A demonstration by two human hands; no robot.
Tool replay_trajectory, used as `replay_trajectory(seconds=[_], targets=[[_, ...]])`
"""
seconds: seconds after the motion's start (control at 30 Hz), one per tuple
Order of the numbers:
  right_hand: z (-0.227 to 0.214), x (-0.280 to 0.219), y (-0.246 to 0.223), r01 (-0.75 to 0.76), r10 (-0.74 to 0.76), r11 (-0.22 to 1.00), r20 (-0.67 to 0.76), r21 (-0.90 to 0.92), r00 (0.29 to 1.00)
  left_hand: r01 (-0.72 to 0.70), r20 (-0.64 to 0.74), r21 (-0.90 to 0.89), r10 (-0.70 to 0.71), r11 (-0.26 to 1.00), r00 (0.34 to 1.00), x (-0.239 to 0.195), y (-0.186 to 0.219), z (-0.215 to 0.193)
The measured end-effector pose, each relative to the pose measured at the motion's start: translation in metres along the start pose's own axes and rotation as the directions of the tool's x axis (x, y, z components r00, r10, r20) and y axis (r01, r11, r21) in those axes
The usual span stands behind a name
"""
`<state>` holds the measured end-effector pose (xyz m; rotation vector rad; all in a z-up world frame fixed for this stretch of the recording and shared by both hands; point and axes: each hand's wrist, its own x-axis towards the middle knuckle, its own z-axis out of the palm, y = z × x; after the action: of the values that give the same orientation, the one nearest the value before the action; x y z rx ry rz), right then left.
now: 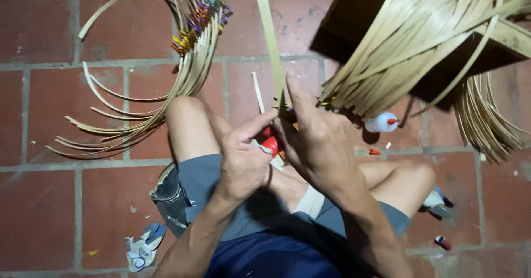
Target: The person sits on a tiled floor and assembles a circular bamboo structure by applying glue to thin bamboo strips and securing them with colorful plastic clips. The person repeatedly picks up strips, applies adhesive, and attaches them to a wooden jig to form a ring.
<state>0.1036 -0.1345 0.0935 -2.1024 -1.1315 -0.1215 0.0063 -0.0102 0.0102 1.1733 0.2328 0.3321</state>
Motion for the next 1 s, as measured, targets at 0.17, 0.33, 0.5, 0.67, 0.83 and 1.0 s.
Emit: replay_trajectory(seconds=[0.17,0.33,0.5,0.67,0.83,1.0], targets=[[0.022,-0.059,0.062,-0.221,0.275,0.86,-0.052,0.461,0.96,0.143,-0.072,0.115,-0.135,0.983,0.988,0.001,0.01,-0.001],[0.058,-0.157,0.228,-0.556,0.734,0.673,-0.531,0.487,0.424,0.095,-0.135,0.207,-0.068,0.974,0.989,-0.002,0.023,-0.006],[0.107,-0.212,0.361,-0.437,0.685,0.728,-0.541,0.528,0.488,0.166,-0.114,0.33,-0.135,0.929,0.984,-0.015,0.026,-0.005],[0.109,-0.191,0.361,-0.659,0.737,0.648,-0.535,0.383,0.413,0.146,-0.08,0.165,-0.135,0.975,0.988,-0.017,0.023,0.005],[0.066,-0.174,0.287,-0.483,0.645,0.762,-0.449,0.431,0.618,0.241,-0.061,0.048,-0.238,0.969,0.969,-0.021,0.013,0.004],[-0.005,-0.139,0.178,-0.286,0.33,0.941,-0.296,0.183,0.896,0.2,0.0,0.027,-0.2,0.98,0.98,-0.018,0.015,0.007]])
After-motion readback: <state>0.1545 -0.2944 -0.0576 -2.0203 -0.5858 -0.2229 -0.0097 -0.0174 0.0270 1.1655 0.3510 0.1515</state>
